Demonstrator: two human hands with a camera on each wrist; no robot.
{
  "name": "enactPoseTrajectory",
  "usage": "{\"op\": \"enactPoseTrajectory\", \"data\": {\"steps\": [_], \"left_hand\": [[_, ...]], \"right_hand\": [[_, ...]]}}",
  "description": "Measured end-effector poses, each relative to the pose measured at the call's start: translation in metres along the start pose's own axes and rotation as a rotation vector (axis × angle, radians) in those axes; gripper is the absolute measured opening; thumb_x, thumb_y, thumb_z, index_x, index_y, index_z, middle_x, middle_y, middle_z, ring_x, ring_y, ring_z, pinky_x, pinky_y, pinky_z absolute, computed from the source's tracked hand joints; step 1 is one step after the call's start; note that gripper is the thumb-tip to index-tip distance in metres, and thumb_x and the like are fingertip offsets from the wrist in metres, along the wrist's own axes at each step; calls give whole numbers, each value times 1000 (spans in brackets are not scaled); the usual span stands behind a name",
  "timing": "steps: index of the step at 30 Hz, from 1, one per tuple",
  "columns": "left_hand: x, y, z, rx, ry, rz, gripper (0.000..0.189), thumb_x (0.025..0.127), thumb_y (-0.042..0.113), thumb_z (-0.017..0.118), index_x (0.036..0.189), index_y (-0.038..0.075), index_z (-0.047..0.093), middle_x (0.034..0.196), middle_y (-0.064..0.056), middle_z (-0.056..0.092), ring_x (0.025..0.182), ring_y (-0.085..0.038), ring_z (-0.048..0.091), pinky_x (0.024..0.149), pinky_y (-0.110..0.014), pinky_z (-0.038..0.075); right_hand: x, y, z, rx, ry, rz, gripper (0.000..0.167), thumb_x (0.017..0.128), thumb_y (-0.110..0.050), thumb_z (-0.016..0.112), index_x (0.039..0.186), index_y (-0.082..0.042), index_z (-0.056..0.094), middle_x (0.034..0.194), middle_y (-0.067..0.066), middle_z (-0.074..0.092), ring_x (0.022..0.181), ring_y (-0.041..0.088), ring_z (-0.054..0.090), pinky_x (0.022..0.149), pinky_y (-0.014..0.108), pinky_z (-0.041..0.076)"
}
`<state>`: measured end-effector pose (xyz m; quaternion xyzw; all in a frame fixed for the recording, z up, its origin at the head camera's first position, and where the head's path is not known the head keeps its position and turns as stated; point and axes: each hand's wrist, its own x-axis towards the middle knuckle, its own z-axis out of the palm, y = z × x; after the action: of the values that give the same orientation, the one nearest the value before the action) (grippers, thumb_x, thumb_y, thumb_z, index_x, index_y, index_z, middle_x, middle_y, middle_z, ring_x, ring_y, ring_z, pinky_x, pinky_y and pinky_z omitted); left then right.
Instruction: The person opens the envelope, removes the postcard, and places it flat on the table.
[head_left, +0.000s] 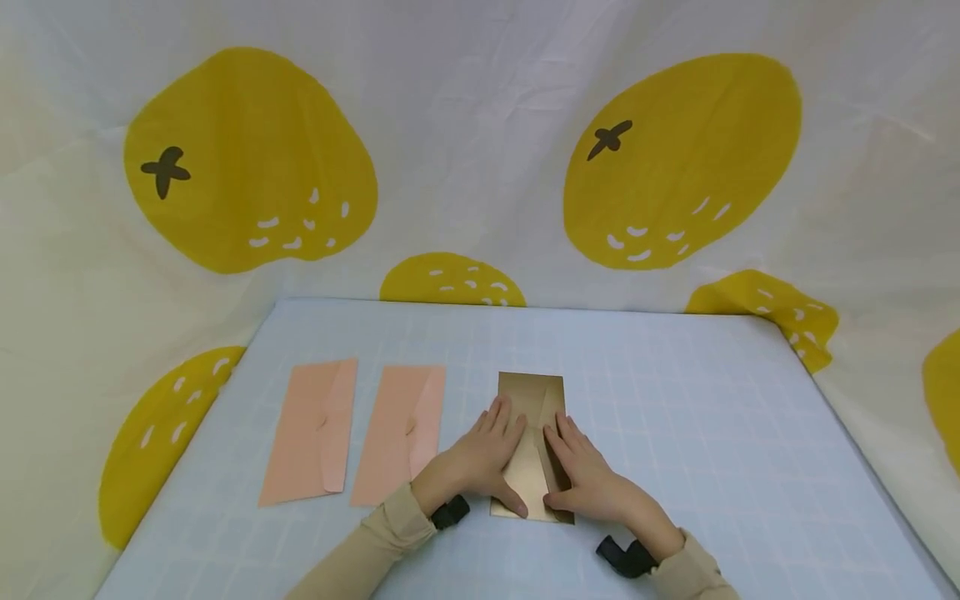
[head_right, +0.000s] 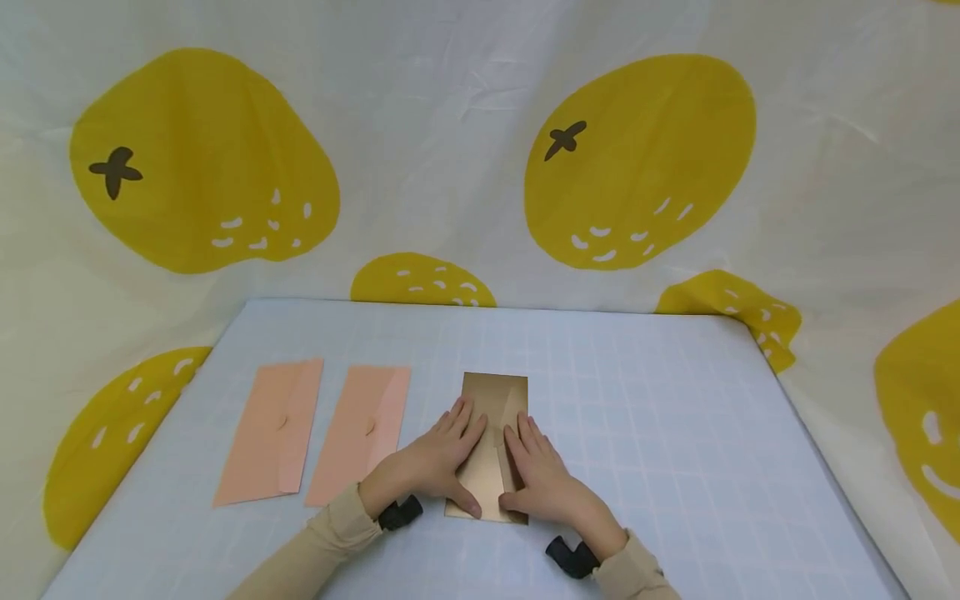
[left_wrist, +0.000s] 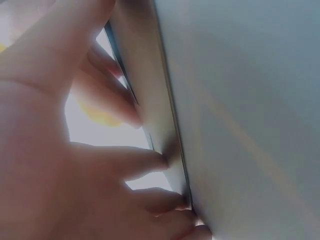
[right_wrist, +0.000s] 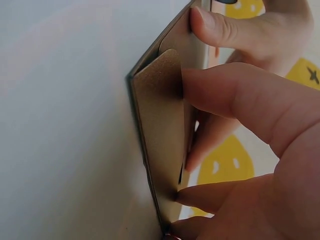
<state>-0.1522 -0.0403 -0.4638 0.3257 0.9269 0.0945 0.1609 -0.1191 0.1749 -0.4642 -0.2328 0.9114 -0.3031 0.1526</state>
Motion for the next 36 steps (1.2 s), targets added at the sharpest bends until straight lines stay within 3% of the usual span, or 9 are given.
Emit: {"op": "enactPoseTrajectory", "data": {"steps": [8,19,36], "left_hand": [[1,3,-3,48,-1,-18,138,61,75,77,156,-4,15,163,-25,2,150,-37,1,118,-45,19],[6,17,-6,123,-47,-120,146,54,79,78,154,-8,17,162,-27,4,151,-36,4,118,-43,22],[0,20,-9,119,-48,-128,145,54,79,78,154,-7,18,162,-27,6,151,-36,4,118,-40,22]], "right_hand": [[1,2,-2,0,-4,-3,96,80,-23,77,150,14,22,159,33,-2,147,49,0,114,64,11],[1,1,-7,-27,-40,-8,97,80,-26,78,150,14,23,159,34,0,147,49,1,114,63,13],[-1,1,-4,11,-41,-12,97,81,-24,77,152,12,21,160,32,0,147,48,-1,112,67,9]]}}
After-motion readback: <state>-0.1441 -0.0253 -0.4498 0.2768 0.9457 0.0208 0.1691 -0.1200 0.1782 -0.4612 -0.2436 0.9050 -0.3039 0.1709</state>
